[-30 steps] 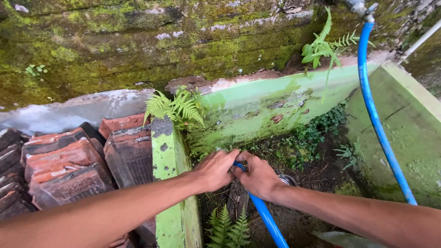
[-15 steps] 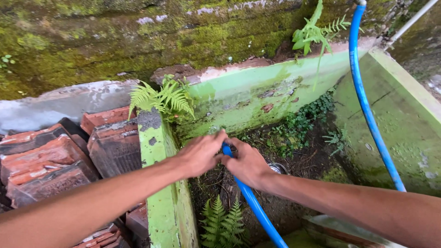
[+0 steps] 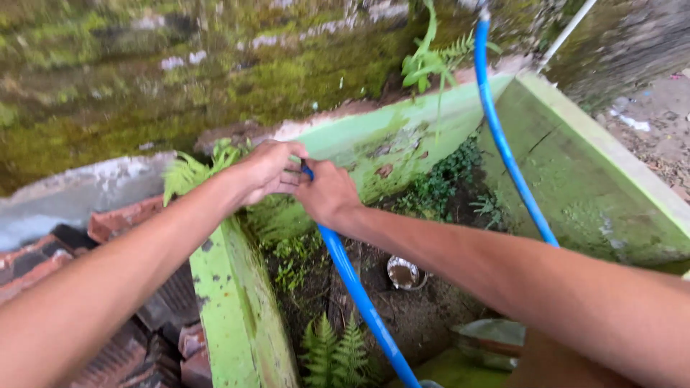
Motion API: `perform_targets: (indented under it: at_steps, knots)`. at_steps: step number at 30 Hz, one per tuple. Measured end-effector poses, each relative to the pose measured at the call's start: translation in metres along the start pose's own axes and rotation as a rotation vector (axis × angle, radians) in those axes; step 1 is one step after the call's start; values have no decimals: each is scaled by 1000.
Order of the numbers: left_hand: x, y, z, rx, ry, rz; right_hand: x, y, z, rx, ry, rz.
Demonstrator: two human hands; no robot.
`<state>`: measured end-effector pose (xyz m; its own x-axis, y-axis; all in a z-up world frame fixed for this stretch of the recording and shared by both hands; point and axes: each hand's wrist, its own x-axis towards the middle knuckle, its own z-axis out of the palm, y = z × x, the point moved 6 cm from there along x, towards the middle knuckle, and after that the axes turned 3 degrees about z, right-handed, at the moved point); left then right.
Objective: Connecting or repairing a blue water hose to a wall-mounted pipe.
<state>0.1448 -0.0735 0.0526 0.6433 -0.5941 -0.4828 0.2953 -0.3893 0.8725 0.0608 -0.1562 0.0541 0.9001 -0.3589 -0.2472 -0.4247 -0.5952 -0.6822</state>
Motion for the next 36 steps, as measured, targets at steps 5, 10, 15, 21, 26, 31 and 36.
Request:
perform_targets:
  at_steps: [5, 10, 15, 21, 26, 31, 36]
  knots:
    - [31, -1, 10, 189, 30, 12, -5, 6, -16, 72, -19, 75]
    - [52, -31, 35, 59, 107, 125, 20, 34, -24, 55, 9, 143]
    - [54, -29, 35, -56, 140, 155, 30, 48, -35, -2, 128, 88]
    - [55, -4, 70, 45, -20, 169, 22, 71, -62, 91, 64, 269]
    - [83, 34, 101, -28, -79, 266, 46, 102, -96, -7, 391, 94]
    - [100, 78, 129, -165, 32, 485, 5, 62, -154, 180, 568, 116]
    - [117, 78, 159, -76, 4, 585, 7, 90, -175, 171, 729, 181]
